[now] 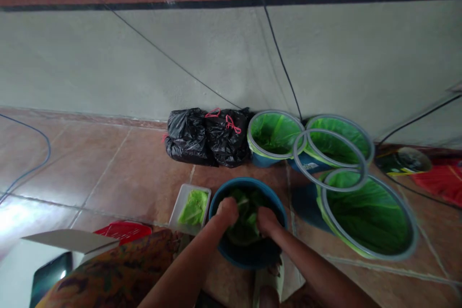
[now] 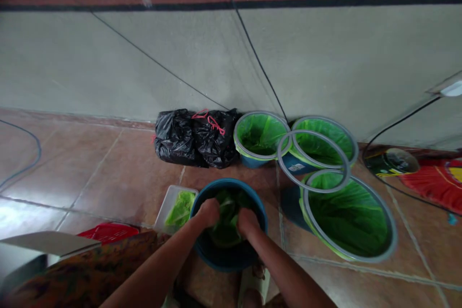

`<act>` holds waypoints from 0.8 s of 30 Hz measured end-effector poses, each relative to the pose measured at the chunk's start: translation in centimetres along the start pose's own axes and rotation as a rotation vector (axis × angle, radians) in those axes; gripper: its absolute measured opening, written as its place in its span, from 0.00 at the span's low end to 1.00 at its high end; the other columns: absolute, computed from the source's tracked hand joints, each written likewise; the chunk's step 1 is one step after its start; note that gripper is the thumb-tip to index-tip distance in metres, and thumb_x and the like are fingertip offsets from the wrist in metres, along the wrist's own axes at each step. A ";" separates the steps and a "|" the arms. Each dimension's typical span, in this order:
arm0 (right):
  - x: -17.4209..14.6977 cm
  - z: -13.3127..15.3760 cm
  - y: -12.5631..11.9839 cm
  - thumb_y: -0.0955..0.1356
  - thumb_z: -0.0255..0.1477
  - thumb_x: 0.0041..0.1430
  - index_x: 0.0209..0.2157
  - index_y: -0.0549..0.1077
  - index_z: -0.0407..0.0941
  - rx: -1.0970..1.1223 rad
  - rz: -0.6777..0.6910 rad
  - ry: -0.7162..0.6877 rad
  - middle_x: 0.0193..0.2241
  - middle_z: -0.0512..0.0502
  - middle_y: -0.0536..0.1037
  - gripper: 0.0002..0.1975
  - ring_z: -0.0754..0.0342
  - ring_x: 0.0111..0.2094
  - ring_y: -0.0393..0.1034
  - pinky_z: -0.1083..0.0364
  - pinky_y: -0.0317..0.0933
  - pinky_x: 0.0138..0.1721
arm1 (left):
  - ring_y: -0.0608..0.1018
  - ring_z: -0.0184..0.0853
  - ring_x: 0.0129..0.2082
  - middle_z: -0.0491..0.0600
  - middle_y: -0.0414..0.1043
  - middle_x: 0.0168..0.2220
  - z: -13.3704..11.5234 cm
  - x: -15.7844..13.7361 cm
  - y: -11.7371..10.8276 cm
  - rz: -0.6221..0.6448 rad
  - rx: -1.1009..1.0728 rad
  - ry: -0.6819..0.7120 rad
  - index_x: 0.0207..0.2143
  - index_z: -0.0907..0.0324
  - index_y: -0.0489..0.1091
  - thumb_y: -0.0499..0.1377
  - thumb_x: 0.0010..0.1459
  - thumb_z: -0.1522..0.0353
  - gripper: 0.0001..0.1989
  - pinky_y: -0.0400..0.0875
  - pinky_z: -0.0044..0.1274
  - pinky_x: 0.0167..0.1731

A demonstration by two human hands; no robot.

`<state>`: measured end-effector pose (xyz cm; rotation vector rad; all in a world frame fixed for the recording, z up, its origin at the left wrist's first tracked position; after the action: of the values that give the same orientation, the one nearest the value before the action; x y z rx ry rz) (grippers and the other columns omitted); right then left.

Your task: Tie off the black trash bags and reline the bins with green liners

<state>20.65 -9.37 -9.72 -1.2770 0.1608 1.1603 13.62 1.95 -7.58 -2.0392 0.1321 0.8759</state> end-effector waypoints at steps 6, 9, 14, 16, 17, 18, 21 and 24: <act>-4.2 -4.9 -6.5 0.63 0.25 0.57 0.34 0.78 0.44 -0.048 -0.246 0.027 0.34 0.41 0.82 0.12 0.50 0.37 0.76 0.57 0.60 0.33 | 0.79 0.37 0.36 0.52 0.79 0.33 4.1 -5.1 -3.6 -0.338 -0.170 -0.251 0.33 0.60 0.76 0.52 0.60 0.74 0.12 0.66 0.23 0.35; -5.1 -8.7 -7.9 0.62 0.28 0.59 0.26 0.77 0.43 -0.042 -0.264 0.110 0.28 0.40 0.80 0.13 0.51 0.31 0.75 0.56 0.59 0.30 | 0.79 0.38 0.39 0.54 0.80 0.38 6.4 -6.9 -5.1 -0.436 -0.194 -0.359 0.37 0.60 0.77 0.51 0.59 0.74 0.14 0.65 0.23 0.35; -6.0 -13.2 -7.5 0.66 0.30 0.55 0.34 0.77 0.40 0.087 -0.142 0.221 0.29 0.38 0.80 0.10 0.49 0.28 0.75 0.55 0.62 0.29 | 0.79 0.40 0.43 0.56 0.80 0.41 8.9 -7.3 -6.3 -0.437 -0.167 -0.454 0.40 0.60 0.77 0.50 0.58 0.75 0.16 0.66 0.23 0.37; -6.1 -12.0 -8.1 0.69 0.28 0.49 0.46 0.75 0.38 0.053 -0.187 0.120 0.40 0.34 0.80 0.20 0.46 0.39 0.77 0.53 0.65 0.38 | 0.79 0.42 0.45 0.58 0.79 0.43 9.0 -7.2 -6.3 -0.413 -0.139 -0.458 0.42 0.60 0.77 0.50 0.58 0.74 0.16 0.67 0.24 0.39; -6.1 -10.7 -8.6 0.70 0.27 0.46 0.51 0.72 0.37 0.028 -0.240 0.042 0.46 0.32 0.78 0.27 0.44 0.45 0.75 0.52 0.65 0.44 | 0.79 0.42 0.46 0.58 0.79 0.44 8.8 -7.1 -6.2 -0.396 -0.128 -0.448 0.45 0.61 0.76 0.51 0.58 0.74 0.17 0.68 0.25 0.40; -6.0 -9.0 -9.2 0.71 0.26 0.44 0.55 0.69 0.38 0.004 -0.296 -0.046 0.51 0.32 0.76 0.32 0.44 0.50 0.72 0.51 0.63 0.50 | 0.78 0.42 0.47 0.59 0.78 0.45 8.4 -7.0 -6.1 -0.385 -0.118 -0.432 0.48 0.61 0.74 0.51 0.58 0.74 0.18 0.68 0.25 0.42; -5.4 -3.3 -10.1 0.70 0.27 0.46 0.58 0.67 0.41 -0.036 -0.354 -0.279 0.56 0.36 0.72 0.34 0.45 0.56 0.67 0.49 0.57 0.57 | 0.73 0.44 0.54 0.60 0.71 0.56 6.7 -6.9 -6.3 -0.415 -0.057 -0.374 0.58 0.61 0.66 0.54 0.53 0.75 0.28 0.67 0.29 0.49; -3.8 0.3 -9.9 0.67 0.36 0.57 0.54 0.71 0.41 -0.117 -0.305 -0.300 0.51 0.35 0.76 0.25 0.43 0.52 0.70 0.48 0.58 0.54 | 0.66 0.48 0.61 0.60 0.59 0.64 4.2 -6.4 -7.0 -0.466 0.023 -0.257 0.60 0.61 0.63 0.56 0.52 0.74 0.30 0.61 0.37 0.56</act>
<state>26.03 -9.87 -0.64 -1.1645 -0.3183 1.0914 9.44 7.92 -0.24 -1.8080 -0.4551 0.8189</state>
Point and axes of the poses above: each hand's wrist, its own x-axis towards the middle knuckle, its own y-axis out of the palm, z = x × y, the point moved 5 cm from there along x, towards the middle knuckle
